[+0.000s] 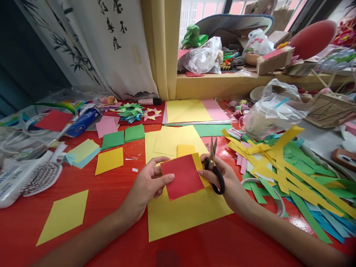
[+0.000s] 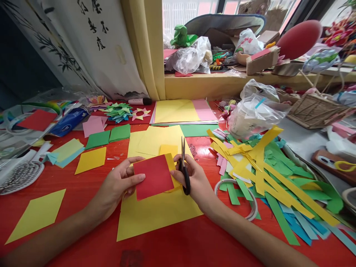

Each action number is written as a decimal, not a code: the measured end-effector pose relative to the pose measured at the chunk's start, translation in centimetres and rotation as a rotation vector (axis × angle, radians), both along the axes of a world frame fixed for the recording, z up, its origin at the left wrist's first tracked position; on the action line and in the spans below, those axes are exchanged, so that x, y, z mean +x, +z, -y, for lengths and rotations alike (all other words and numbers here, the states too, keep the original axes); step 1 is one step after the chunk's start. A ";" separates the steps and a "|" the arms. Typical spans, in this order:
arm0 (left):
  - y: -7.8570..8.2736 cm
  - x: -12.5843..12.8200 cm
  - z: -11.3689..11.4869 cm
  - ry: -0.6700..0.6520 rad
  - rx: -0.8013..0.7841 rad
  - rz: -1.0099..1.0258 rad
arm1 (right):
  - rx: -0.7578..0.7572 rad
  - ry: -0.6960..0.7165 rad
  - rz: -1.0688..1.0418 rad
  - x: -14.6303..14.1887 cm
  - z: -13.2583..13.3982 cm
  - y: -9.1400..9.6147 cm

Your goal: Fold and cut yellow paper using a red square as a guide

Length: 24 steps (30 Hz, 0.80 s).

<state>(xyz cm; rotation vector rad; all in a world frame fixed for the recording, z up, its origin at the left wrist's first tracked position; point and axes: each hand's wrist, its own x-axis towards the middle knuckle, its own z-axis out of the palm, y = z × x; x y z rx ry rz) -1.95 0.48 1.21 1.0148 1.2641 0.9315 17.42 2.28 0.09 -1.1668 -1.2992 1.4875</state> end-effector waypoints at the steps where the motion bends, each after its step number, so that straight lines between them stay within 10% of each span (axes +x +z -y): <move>1: -0.1 0.1 0.1 -0.007 -0.027 0.005 | 0.003 -0.005 -0.006 0.0 0.0 0.0; 15: -0.7 0.3 0.6 0.023 -0.084 0.112 | -0.029 -0.037 -0.031 -0.6 0.4 -0.3; 24: -1.0 1.6 1.8 -0.246 -0.148 0.202 | 0.032 -0.027 -0.071 -0.9 1.5 -0.8</move>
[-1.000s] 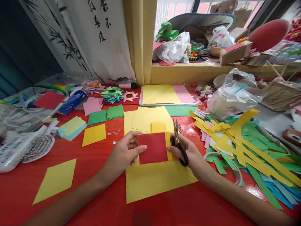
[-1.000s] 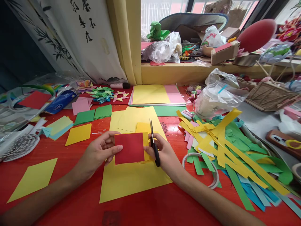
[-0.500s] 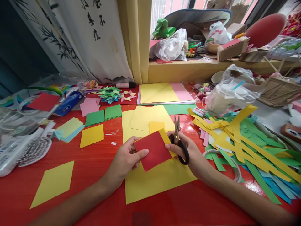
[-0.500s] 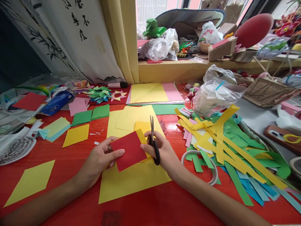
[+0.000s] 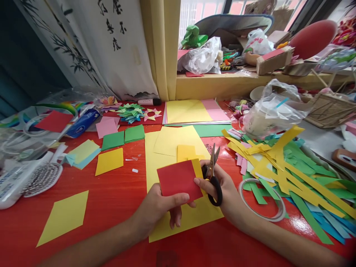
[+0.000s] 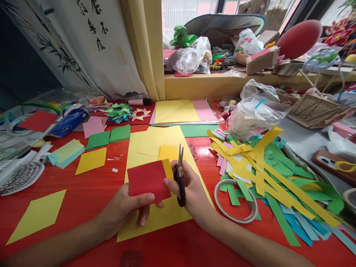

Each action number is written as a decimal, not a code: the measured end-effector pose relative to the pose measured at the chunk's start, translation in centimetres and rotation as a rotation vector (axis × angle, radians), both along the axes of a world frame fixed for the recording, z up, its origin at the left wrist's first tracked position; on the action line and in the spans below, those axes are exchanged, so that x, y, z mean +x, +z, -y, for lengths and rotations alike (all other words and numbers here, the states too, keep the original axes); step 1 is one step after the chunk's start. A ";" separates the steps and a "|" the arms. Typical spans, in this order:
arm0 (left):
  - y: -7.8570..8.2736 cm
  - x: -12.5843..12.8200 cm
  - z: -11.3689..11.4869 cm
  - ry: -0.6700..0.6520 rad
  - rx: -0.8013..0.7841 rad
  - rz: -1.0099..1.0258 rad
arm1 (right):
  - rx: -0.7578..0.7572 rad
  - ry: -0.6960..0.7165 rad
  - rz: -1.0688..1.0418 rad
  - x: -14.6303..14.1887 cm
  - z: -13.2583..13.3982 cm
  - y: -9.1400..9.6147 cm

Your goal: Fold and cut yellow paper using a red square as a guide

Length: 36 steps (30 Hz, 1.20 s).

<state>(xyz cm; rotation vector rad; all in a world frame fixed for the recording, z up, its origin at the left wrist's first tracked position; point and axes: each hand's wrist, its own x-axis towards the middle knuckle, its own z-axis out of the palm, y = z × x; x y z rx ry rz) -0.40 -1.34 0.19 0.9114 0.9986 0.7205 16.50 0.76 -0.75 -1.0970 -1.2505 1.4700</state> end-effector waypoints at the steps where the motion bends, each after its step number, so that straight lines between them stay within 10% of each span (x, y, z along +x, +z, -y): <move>1: 0.0 0.1 0.0 0.016 0.003 -0.017 | 0.009 0.009 0.017 0.0 0.1 0.0; 9: 0.5 -1.2 -1.3 0.148 0.169 -0.194 | 0.134 0.059 0.113 1.0 -0.6 0.6; 18: 0.9 -2.5 -2.3 0.444 0.380 -0.219 | -0.180 0.471 0.280 1.2 -0.9 1.8; 36: 1.0 -1.2 -0.7 0.362 0.287 -0.216 | -0.162 0.541 0.229 1.0 -0.1 1.0</move>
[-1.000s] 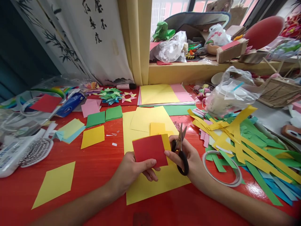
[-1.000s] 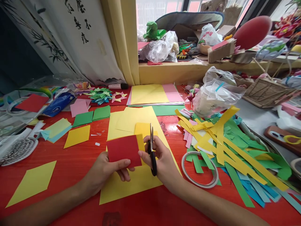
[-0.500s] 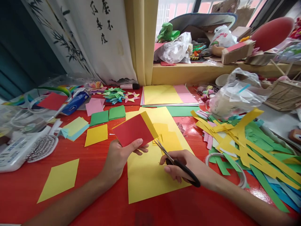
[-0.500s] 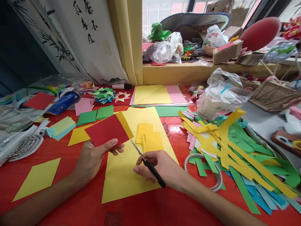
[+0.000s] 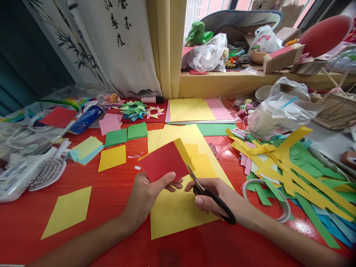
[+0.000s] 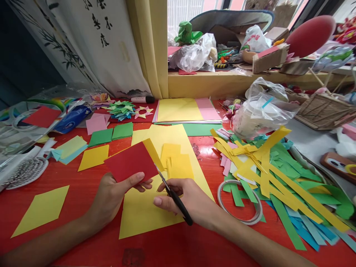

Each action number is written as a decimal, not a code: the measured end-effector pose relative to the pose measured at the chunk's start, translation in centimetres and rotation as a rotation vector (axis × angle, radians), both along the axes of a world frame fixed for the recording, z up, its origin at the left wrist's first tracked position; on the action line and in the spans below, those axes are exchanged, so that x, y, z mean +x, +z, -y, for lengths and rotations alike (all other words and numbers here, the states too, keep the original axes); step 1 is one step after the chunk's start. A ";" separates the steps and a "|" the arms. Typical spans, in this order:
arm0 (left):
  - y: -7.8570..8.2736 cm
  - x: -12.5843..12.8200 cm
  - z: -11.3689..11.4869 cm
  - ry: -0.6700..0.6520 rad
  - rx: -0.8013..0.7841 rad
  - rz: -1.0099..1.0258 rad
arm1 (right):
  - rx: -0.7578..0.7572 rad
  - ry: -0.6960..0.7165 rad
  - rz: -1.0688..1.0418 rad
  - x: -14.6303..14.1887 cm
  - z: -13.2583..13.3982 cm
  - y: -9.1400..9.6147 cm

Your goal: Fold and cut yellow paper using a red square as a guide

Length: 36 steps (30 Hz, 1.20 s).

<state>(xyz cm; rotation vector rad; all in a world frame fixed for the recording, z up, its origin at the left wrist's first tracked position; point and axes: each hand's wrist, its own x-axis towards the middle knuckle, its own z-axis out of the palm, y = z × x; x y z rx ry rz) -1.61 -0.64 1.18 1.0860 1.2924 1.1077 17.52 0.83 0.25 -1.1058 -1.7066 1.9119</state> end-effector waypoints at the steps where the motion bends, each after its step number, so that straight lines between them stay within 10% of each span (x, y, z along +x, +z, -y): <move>1: 0.0 0.0 0.0 0.000 0.002 -0.001 | 0.001 0.002 0.000 0.0 0.0 0.1; 36: 0.1 0.1 0.2 -0.010 -0.021 -0.085 | 0.018 -0.033 0.020 -0.6 0.3 0.4</move>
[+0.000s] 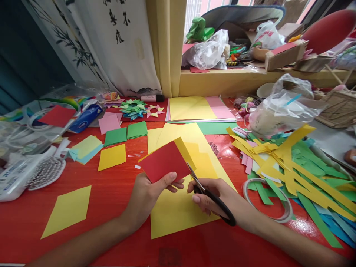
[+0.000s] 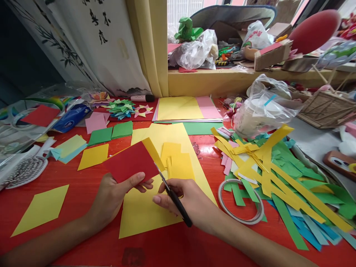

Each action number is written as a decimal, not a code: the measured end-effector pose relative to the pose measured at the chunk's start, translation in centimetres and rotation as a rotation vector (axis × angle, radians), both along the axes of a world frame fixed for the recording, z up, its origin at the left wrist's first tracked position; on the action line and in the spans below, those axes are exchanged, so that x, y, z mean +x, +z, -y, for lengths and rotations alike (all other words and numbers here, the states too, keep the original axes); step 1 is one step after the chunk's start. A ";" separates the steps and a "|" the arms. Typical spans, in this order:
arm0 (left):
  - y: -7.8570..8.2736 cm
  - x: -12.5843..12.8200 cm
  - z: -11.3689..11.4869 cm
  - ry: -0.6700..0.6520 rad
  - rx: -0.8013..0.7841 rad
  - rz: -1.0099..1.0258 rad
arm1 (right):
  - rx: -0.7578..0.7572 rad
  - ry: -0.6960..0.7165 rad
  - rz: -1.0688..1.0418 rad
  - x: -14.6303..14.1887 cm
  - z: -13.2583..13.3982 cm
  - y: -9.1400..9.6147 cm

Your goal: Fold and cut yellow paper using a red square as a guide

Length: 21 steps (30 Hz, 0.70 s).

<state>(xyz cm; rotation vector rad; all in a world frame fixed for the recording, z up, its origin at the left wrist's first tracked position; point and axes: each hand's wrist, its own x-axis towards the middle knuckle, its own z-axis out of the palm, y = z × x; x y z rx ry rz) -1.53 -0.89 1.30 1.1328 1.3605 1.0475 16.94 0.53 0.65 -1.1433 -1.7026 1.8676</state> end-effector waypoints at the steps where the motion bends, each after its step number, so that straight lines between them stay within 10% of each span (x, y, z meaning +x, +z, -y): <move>1: 0.0 0.0 0.0 0.001 -0.004 0.003 | -0.010 -0.004 0.001 0.0 0.0 0.0; 21: 0.2 0.0 0.1 -0.018 0.005 0.018 | -0.046 -0.080 -0.041 -0.6 0.4 -0.2</move>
